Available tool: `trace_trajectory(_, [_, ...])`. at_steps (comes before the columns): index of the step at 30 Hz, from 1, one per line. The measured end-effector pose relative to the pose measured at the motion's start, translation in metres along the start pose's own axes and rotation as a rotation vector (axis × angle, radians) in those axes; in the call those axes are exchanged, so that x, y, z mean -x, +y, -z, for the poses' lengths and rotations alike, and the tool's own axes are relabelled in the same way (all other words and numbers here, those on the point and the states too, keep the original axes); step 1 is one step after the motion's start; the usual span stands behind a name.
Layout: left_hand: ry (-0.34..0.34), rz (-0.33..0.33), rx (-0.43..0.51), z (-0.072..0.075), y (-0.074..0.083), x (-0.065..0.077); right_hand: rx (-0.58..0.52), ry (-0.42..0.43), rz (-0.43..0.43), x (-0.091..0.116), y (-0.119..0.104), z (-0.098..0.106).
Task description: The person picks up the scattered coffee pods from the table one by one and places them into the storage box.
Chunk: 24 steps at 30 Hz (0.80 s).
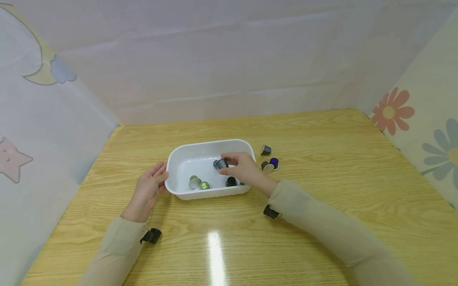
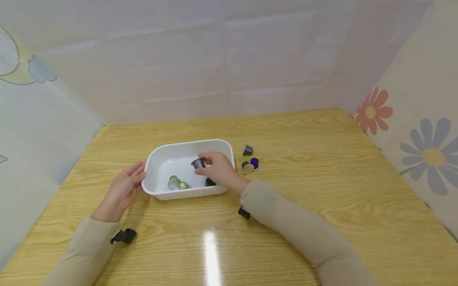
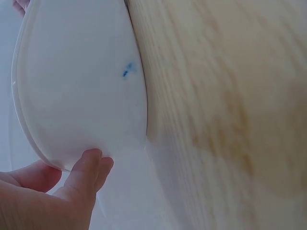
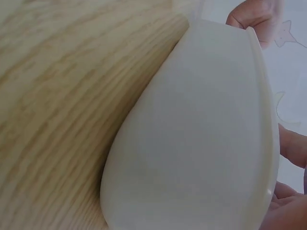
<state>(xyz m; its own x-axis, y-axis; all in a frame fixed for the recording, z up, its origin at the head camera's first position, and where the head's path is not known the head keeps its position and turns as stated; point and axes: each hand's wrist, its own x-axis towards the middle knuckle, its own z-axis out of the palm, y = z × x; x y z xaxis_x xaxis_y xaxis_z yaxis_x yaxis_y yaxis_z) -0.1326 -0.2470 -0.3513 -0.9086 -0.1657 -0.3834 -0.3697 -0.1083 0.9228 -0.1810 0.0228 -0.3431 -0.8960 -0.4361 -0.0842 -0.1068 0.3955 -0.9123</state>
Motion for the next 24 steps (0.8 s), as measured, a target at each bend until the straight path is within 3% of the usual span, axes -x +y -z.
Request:
trace_trajectory(15, [-0.016,-0.012,0.001,0.0,0.0,0.002,0.099,-0.094,0.041,0.0,0.003,-0.012])
trace_trajectory(24, [0.0,0.003,-0.014,0.0,0.001,0.001,0.058,-0.05,0.063,0.007,0.006,-0.003])
